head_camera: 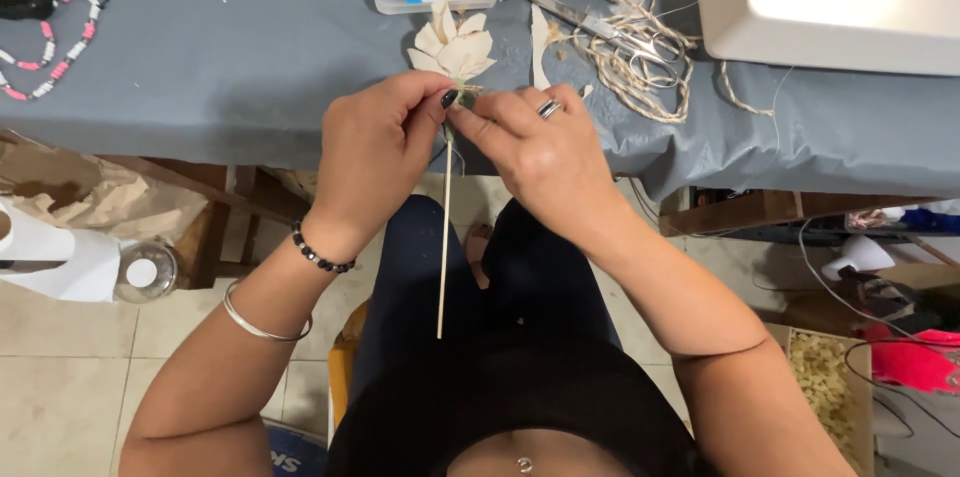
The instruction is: Assembling and finishing a decorative flower using fabric, twine, and glue.
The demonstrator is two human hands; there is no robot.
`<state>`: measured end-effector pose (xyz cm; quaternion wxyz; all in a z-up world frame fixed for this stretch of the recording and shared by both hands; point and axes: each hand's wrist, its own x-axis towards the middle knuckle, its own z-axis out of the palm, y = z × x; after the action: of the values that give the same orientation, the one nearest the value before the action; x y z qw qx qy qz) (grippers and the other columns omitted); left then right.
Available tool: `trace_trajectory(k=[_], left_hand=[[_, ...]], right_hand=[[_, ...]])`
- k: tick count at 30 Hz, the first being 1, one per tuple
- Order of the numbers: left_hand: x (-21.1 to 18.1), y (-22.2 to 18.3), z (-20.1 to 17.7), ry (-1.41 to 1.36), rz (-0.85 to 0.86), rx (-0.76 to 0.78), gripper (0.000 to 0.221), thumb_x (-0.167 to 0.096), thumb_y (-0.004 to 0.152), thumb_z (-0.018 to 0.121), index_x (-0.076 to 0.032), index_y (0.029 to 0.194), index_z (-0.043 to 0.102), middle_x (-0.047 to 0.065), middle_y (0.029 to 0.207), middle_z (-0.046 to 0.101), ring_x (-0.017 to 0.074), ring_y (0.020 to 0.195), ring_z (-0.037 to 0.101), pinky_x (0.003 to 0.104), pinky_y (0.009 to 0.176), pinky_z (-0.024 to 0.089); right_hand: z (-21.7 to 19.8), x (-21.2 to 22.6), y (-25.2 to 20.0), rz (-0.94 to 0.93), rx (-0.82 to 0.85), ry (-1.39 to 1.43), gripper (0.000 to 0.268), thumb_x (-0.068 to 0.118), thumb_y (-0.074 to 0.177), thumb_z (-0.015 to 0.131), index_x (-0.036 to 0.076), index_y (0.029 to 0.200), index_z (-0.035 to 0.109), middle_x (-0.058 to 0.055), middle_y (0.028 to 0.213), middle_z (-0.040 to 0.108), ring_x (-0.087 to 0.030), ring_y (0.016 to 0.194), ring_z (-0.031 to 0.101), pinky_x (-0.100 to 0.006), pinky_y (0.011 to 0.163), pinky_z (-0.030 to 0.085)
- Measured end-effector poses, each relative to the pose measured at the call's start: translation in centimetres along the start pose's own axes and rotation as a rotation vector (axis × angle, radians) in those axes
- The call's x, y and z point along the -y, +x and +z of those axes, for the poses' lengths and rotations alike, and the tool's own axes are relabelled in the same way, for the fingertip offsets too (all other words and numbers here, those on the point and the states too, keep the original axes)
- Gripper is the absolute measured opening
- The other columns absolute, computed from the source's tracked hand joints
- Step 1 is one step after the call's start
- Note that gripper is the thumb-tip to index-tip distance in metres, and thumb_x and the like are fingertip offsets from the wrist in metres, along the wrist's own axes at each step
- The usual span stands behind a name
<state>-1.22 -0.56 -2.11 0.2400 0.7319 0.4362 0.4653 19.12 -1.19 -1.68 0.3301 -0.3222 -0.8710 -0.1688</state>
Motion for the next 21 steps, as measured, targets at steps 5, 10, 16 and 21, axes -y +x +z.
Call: trace_trajectory(k=[5,10,16,21], left_hand=[[-1.1,0.9,-0.9,0.087,0.022,0.025,0.010,-0.011,0.103,0.067,-0.013,0.098,0.075,0.005,0.067,0.068,0.0270,0.064,0.069,0.035,0.059,0.055],[-1.2,2.3,-2.2,0.158,0.178,0.089,0.014,-0.001,0.102,0.064,-0.008,0.094,0.073,0.000,0.076,0.068,0.0157,0.069,0.062,0.031,0.062,0.046],[-0.4,3.9,-2.0,-0.006,-0.024,0.240,0.008,-0.011,0.100,0.056,-0.012,0.098,0.064,-0.004,0.072,0.071,0.0075,0.065,0.064,0.028,0.069,0.049],[-0.2,3.9,-2.1,-0.061,-0.079,0.300,0.008,-0.014,0.102,0.053,-0.012,0.102,0.061,-0.003,0.073,0.074,0.0069,0.068,0.068,0.026,0.069,0.050]], right_hand=[[-1.2,-1.6,-0.4,0.152,0.016,0.207,0.020,0.008,0.100,0.066,0.015,0.115,0.078,-0.005,0.100,0.068,-0.025,0.086,0.068,-0.034,0.079,0.051],[-2.2,-1.6,0.7,0.262,0.156,0.447,0.027,-0.002,0.099,0.074,0.009,0.123,0.075,-0.014,0.105,0.070,-0.026,0.097,0.068,-0.035,0.080,0.056],[0.8,-0.6,1.7,0.421,0.123,0.441,0.038,0.018,0.094,0.084,0.008,0.128,0.069,-0.002,0.091,0.065,-0.015,0.067,0.058,-0.031,0.065,0.050],[1.7,-0.1,2.9,0.496,0.043,0.486,0.020,0.008,0.092,0.075,0.012,0.078,0.060,0.004,0.065,0.053,-0.014,0.064,0.049,-0.031,0.057,0.037]])
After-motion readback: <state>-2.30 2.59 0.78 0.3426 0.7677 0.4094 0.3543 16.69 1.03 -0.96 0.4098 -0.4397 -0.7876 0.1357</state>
